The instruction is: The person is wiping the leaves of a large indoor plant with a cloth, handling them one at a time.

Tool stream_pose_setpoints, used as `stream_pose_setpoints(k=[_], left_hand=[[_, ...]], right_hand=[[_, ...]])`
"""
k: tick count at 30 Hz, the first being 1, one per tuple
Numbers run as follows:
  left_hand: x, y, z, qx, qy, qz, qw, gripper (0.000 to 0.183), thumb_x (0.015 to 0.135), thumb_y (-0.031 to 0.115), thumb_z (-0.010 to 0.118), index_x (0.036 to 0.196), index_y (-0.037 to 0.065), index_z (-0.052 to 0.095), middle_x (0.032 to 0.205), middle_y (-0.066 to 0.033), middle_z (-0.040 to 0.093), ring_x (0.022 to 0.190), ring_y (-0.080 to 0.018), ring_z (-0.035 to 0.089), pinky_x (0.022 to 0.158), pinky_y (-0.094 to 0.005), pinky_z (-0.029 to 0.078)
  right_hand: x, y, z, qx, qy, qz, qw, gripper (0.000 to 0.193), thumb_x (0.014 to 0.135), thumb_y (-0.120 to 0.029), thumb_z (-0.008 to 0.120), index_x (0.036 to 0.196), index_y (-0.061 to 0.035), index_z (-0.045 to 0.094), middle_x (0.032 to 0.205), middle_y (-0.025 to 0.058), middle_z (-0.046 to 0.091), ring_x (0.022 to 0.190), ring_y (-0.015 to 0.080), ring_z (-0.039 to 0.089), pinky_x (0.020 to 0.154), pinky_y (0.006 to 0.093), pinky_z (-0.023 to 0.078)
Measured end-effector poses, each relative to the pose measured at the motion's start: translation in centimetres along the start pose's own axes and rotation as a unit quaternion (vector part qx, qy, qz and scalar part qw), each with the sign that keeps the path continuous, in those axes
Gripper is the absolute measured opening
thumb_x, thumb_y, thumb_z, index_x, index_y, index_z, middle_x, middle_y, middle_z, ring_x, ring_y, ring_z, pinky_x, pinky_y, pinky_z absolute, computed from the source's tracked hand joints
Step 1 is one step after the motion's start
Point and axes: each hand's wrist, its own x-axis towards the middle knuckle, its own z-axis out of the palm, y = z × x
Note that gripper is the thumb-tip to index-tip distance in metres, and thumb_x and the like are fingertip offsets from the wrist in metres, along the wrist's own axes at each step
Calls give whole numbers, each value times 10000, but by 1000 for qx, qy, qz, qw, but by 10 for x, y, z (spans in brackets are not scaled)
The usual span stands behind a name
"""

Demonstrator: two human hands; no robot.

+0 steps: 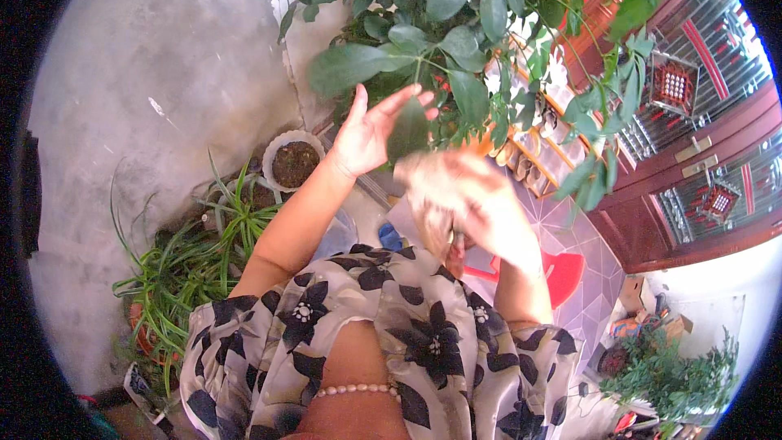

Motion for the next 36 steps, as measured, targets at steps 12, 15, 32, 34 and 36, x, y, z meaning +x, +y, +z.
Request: stream_pose_setpoints(k=[12, 15, 32, 34, 36], left_hand=[[-18, -20, 20, -97, 18, 64, 993, 866, 800, 748, 284, 1369, 98, 338, 1360, -116, 409, 1237, -269, 413, 1045, -401, 323], [-29, -17, 28, -91, 29, 53, 994, 877, 784, 770, 268, 1364, 118, 350, 1338, -108, 426, 1226, -259, 421, 1041, -392, 324], [3, 1, -39, 45, 38, 52, 997, 592, 928, 342, 431, 1386, 2, 275, 1432, -154, 306, 1308, -310, 320, 1100, -433, 232], [20, -5, -47, 87, -22, 78, 993, 676, 920, 458, 398, 1381, -18, 266, 1428, -181, 295, 1321, -327, 287, 1102, -451, 211], [46, -12, -24, 22, -58, 74, 995, 792, 887, 582, 351, 1386, -25, 247, 1433, -195, 274, 1331, -334, 259, 1105, -462, 189]], right_hand=[[64, 45, 92, -332, 180, -107, 920, 487, 676, -271, 723, 1077, -45, 563, 1131, 197, 492, 1045, 381, 464, 911, 480, 377], [53, 44, 103, -307, 172, -34, 935, 537, 714, -342, 701, 1143, -59, 545, 1193, 197, 463, 1118, 385, 423, 950, 484, 344], [-45, 63, 71, 440, 277, 177, 836, 420, 806, -74, 613, 1209, -4, 518, 1088, 86, 612, 952, 163, 604, 863, 297, 477], [-44, 40, 47, 411, 320, 191, 832, 432, 785, -79, 617, 1196, 1, 509, 1067, 96, 616, 947, 178, 611, 858, 317, 484], [-50, 32, 39, 401, 339, 180, 832, 468, 762, -97, 649, 1191, 9, 494, 1065, 101, 613, 939, 192, 612, 855, 335, 485]])
